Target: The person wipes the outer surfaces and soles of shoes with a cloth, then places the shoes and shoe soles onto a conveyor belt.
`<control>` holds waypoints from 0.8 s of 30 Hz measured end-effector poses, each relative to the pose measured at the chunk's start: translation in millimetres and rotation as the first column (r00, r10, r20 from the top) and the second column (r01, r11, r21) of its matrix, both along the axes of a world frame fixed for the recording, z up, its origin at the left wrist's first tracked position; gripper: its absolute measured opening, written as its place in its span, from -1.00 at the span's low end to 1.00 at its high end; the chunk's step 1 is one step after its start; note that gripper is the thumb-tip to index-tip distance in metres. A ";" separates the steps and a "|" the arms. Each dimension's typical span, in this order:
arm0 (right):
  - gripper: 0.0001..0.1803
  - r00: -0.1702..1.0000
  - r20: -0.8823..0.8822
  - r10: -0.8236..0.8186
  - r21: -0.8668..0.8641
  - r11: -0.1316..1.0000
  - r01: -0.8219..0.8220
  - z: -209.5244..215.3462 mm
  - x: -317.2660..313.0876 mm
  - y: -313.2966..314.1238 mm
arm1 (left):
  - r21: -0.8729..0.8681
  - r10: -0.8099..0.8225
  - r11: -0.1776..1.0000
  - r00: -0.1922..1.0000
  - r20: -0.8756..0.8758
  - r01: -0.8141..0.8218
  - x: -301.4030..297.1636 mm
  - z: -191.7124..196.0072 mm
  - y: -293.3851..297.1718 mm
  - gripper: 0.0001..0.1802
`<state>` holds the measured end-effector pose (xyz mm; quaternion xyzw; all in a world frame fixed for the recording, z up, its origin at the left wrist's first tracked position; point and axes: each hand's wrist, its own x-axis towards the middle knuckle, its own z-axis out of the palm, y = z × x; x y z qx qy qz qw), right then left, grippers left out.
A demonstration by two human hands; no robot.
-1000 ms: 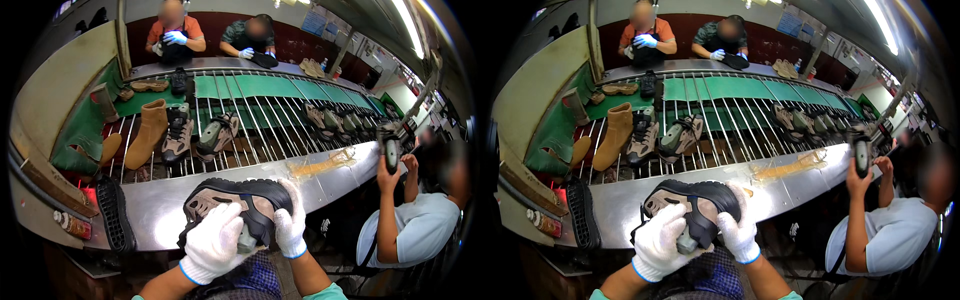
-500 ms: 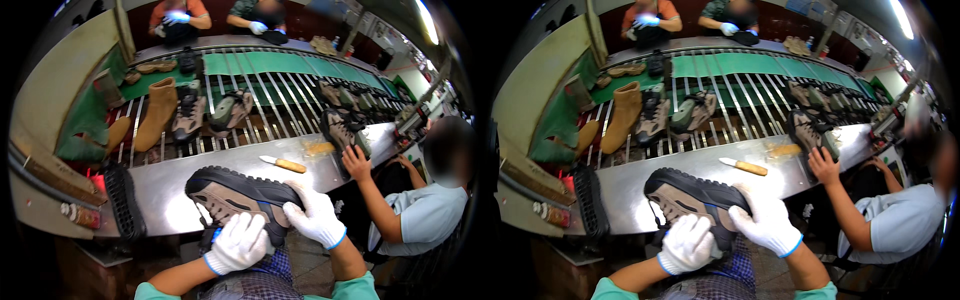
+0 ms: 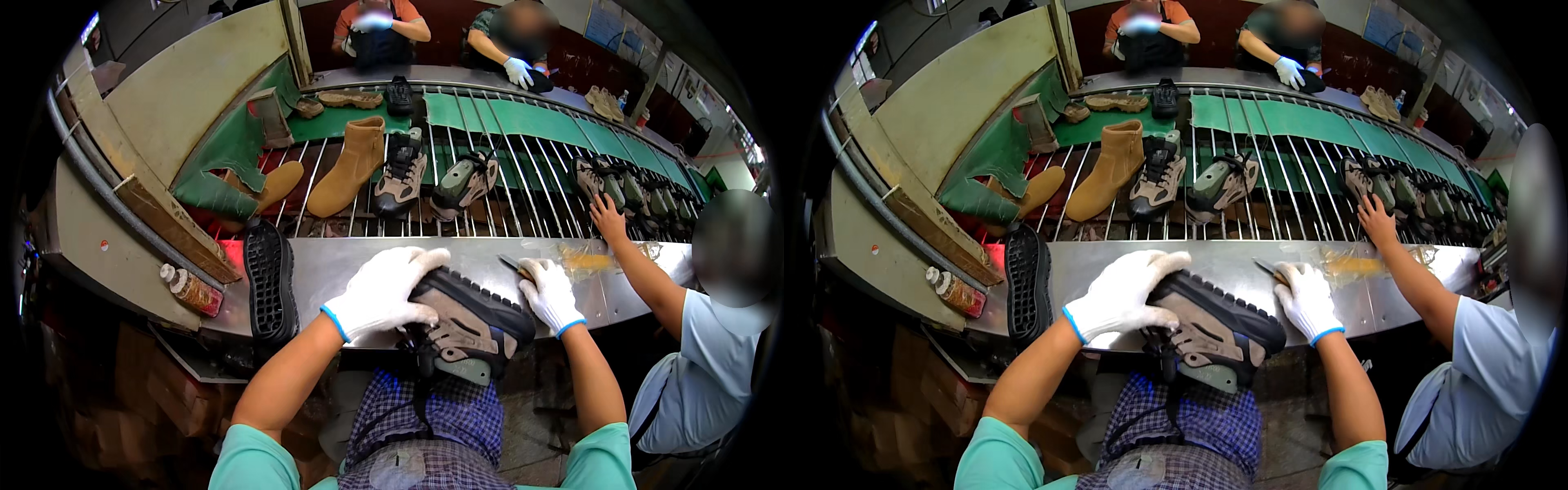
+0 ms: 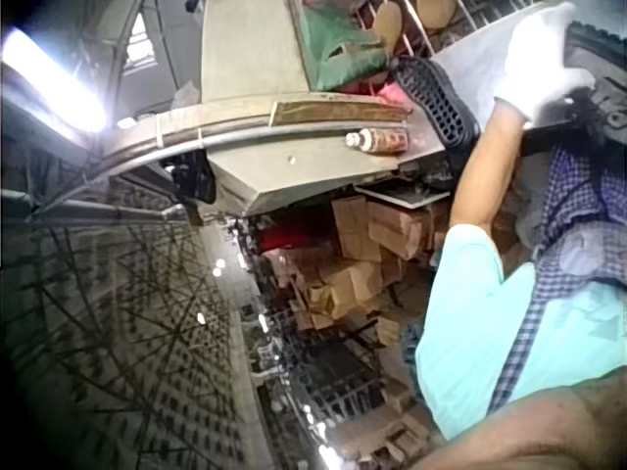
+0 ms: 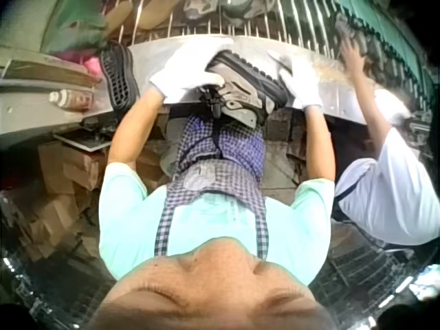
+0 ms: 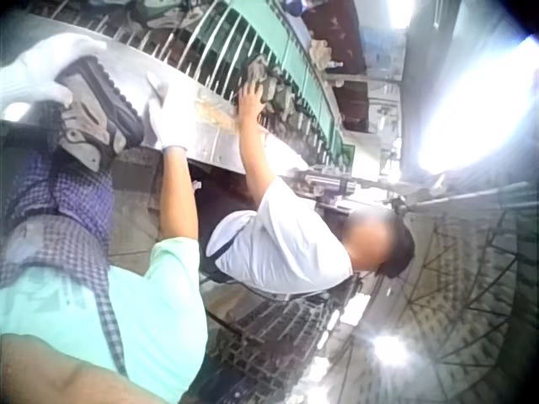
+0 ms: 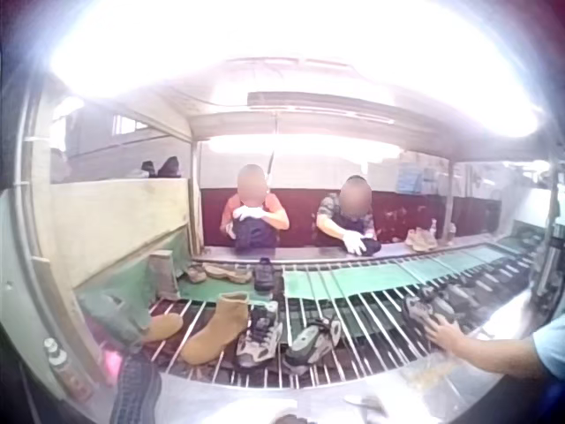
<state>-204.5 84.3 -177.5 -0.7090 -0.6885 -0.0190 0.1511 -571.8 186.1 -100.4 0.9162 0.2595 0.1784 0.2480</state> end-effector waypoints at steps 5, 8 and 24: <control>-0.61 0.950 0.187 -0.250 -0.176 0.943 0.282 2.7 9.9 -26.4 | 0.176 0.307 0.941 0.948 -0.082 -0.290 -15.2 -0.4 -39.6 0.04; -0.53 0.834 -0.278 -0.478 -0.290 0.869 0.401 57.7 -2.0 -65.7 | 0.088 0.383 0.924 0.894 -0.230 -0.373 -5.9 4.7 -50.2 0.07; -0.52 0.938 -0.231 0.259 -0.403 0.852 -0.335 120.2 -178.9 -18.1 | -0.119 0.058 0.988 0.953 -0.297 -0.098 -1.9 5.1 -11.5 -0.12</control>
